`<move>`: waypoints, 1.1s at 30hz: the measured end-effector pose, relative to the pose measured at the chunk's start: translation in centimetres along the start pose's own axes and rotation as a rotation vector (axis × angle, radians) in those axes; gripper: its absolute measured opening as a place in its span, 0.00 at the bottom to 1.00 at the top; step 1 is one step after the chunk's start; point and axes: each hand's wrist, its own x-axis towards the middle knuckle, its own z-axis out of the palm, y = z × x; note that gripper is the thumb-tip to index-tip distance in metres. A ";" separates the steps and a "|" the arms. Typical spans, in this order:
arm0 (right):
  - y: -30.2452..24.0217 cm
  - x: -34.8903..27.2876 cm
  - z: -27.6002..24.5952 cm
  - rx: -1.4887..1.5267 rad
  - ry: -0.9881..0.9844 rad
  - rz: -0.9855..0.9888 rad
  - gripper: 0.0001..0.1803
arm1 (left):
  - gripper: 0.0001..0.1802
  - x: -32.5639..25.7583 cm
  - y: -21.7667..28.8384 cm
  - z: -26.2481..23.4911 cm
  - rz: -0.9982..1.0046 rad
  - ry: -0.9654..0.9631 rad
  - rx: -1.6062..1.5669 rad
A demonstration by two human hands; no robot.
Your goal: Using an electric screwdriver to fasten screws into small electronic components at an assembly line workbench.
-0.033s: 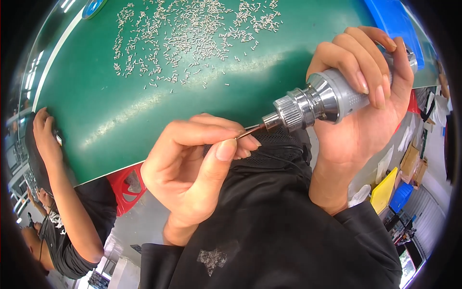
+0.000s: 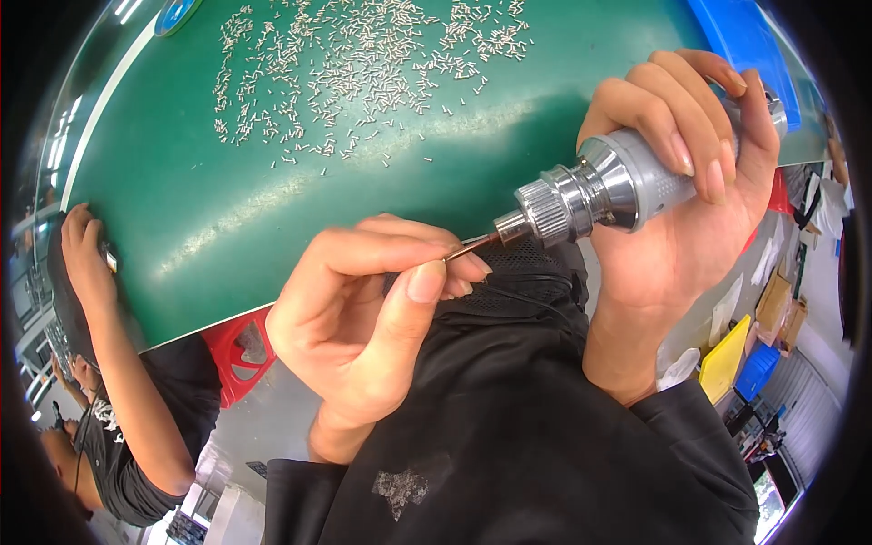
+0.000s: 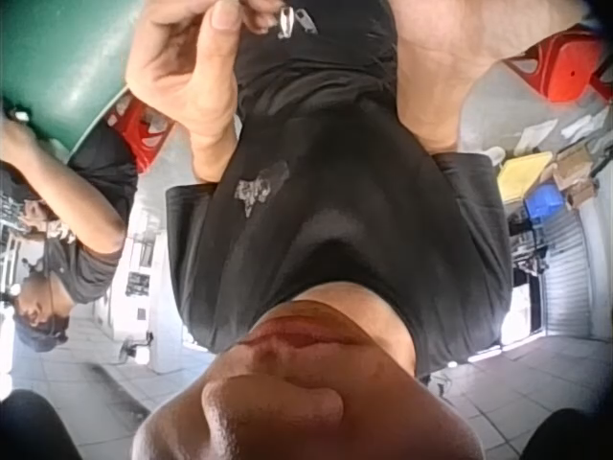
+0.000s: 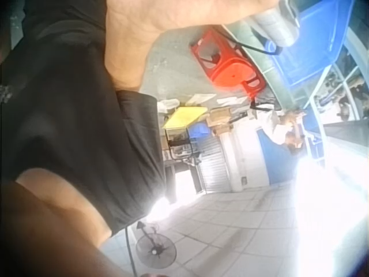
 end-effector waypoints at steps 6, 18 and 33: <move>0.3 -0.2 -0.2 -0.020 0.010 -0.009 0.07 | 0.07 -0.3 -0.2 -0.2 0.086 -0.007 0.066; 0.8 -0.4 -0.9 -0.125 -0.027 -0.025 0.08 | 0.07 0.2 -0.6 -1.7 0.174 -0.027 0.275; -0.1 0.2 0.4 -0.163 0.174 -0.119 0.09 | 0.10 3.8 2.9 -1.2 0.236 -0.305 0.610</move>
